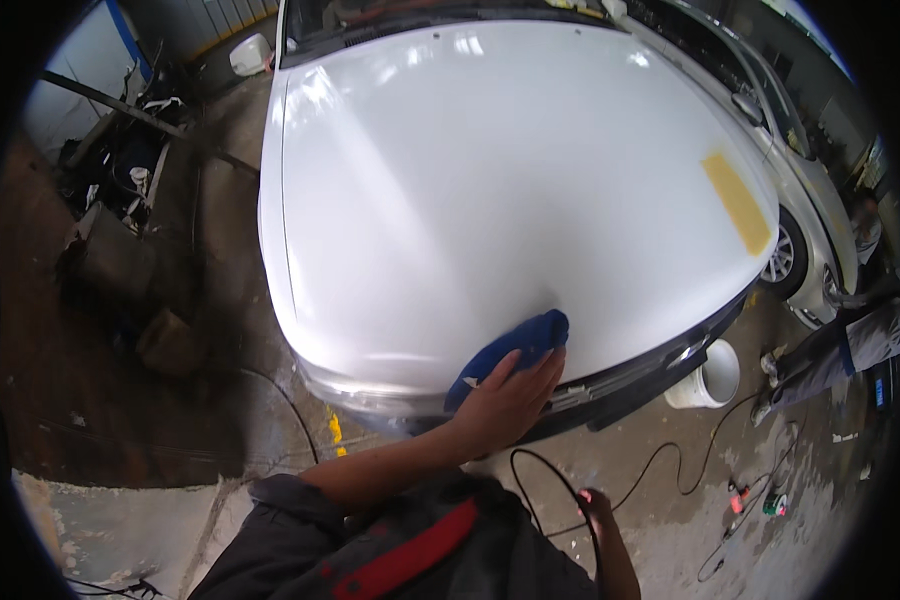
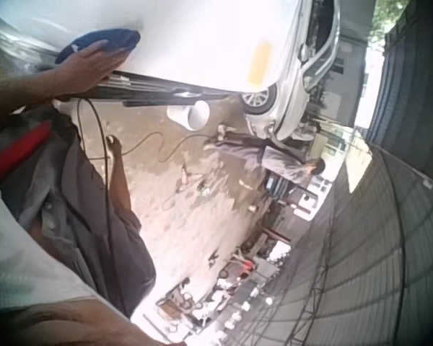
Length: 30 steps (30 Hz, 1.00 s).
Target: The person scrubs the front grille of a white car with a small black tool, then wipes the hood and front bumper with a blue cloth. The person repeatedly dips the cloth into a bucket of water and continues wiping the hood area.
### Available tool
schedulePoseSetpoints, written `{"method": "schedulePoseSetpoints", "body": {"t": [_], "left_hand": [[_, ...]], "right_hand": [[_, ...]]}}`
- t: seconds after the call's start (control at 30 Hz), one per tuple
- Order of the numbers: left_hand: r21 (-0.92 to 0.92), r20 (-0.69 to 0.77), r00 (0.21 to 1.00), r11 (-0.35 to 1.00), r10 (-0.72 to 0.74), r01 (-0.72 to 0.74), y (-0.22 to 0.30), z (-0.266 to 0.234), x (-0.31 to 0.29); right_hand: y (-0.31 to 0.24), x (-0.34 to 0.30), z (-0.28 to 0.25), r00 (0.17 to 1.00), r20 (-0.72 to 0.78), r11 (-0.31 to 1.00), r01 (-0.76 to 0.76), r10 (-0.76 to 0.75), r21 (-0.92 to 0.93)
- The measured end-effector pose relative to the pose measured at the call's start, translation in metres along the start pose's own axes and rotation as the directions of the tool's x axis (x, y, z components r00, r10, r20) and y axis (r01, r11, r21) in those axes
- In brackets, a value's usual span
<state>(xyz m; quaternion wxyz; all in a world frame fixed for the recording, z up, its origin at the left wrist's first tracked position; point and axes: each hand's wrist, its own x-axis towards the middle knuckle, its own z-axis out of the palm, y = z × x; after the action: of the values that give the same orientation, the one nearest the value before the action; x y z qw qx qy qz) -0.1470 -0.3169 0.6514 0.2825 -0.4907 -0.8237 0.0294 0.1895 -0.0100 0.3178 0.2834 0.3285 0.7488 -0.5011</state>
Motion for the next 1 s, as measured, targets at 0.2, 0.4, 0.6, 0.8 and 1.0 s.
{"method": "schedulePoseSetpoints", "body": {"t": [0.2,0.4,0.6,0.8,1.0], "left_hand": [[-0.562,0.139,0.982,0.806,-0.13,0.186,-0.117,-0.002,0.065],[-0.329,0.087,0.947,0.888,-0.309,0.321,-0.344,0.104,0.124],[0.002,0.281,0.698,0.728,-0.659,0.686,-0.565,0.216,0.193],[0.013,0.307,0.737,0.777,-0.602,0.629,-0.611,0.3,0.279],[-0.182,0.17,0.95,0.939,-0.263,0.293,-0.512,0.291,0.319]], "right_hand": [[-0.016,-0.025,0.001,0.949,-0.221,0.953,-0.167,0.225,0.253],[0.057,-0.046,0.031,0.87,-0.256,0.855,-0.285,0.421,0.434],[0.012,-0.136,0.079,0.816,-0.196,0.732,-0.348,0.544,0.585],[0.034,-0.196,0.116,0.809,-0.196,0.779,-0.422,0.555,0.464],[-0.031,-0.161,0.073,0.795,-0.44,0.905,-0.408,0.418,0.123]]}}
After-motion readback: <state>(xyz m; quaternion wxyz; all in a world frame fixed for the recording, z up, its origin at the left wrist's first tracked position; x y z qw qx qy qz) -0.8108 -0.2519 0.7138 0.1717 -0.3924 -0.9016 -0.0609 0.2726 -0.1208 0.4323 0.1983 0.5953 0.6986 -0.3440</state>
